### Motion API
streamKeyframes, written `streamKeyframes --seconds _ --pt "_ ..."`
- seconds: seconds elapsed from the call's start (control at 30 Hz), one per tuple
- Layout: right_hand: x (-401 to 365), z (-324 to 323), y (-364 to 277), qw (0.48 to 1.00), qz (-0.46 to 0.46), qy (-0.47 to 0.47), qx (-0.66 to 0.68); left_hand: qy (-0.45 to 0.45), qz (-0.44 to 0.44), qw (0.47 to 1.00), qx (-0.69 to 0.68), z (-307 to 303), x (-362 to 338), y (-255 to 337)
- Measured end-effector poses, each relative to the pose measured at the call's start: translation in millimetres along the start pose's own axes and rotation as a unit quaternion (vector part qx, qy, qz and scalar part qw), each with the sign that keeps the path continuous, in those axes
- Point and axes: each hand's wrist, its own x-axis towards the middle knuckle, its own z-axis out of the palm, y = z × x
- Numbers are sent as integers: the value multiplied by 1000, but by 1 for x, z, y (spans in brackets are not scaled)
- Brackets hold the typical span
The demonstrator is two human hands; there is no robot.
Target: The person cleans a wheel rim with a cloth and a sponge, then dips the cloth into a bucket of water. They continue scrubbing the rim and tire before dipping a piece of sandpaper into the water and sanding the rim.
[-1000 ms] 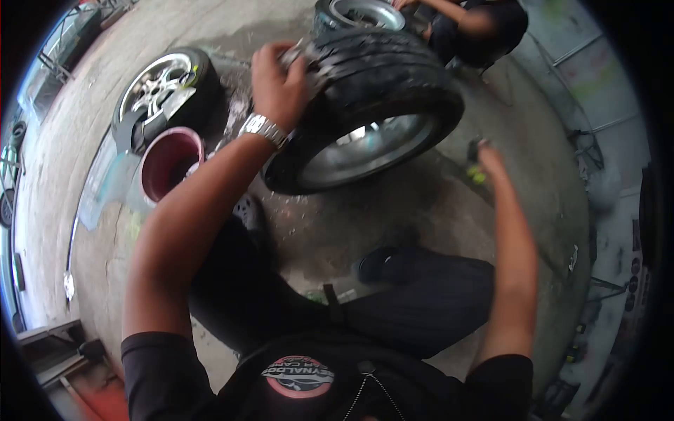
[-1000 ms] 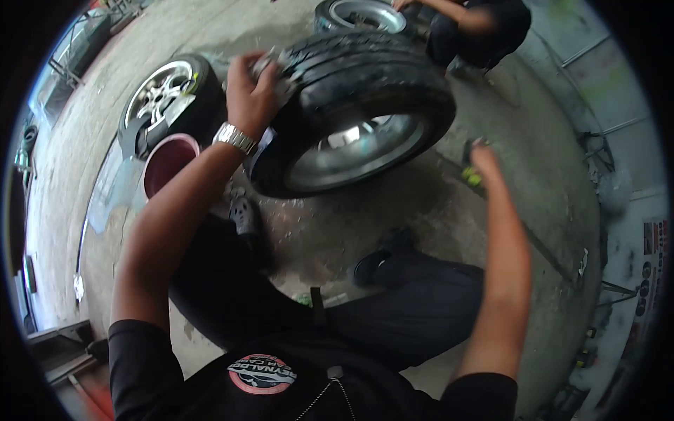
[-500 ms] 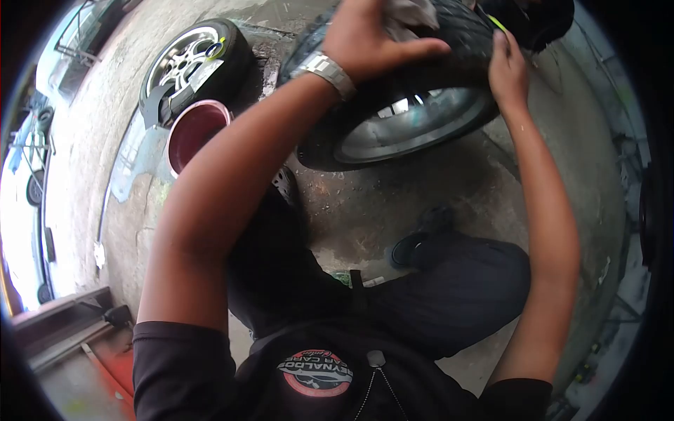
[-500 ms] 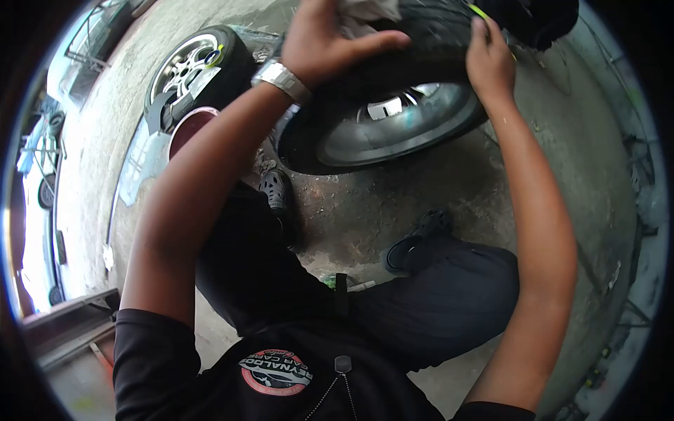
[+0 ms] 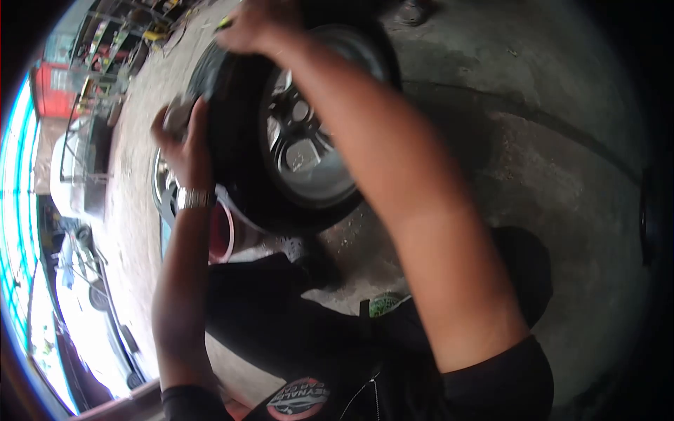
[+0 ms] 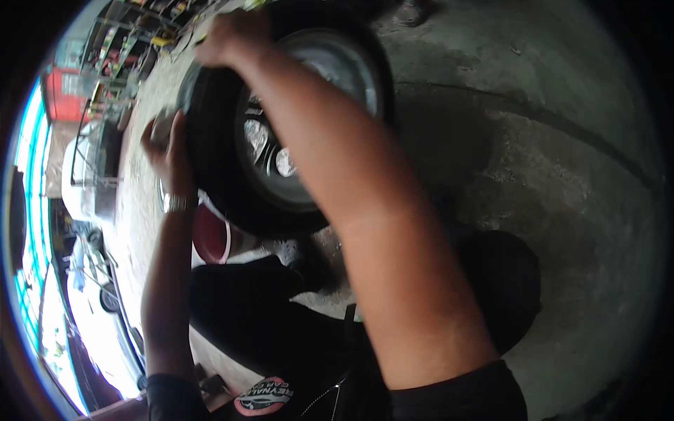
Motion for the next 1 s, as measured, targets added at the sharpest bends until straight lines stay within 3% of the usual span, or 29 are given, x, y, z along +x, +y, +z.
streamKeyframes --seconds 0.33,0.7,0.8,1.0 --pt "44 34 -30 994 -66 -50 71 72 -67 995 -25 1 -21 34" --pt "52 57 -34 994 -85 -46 59 68 -50 996 41 -13 -18 14" --pt "48 60 -31 994 -86 -39 62 70 -13 989 131 -20 -18 3" --pt "31 45 -23 993 -99 4 60 71 26 993 86 -14 -18 2"
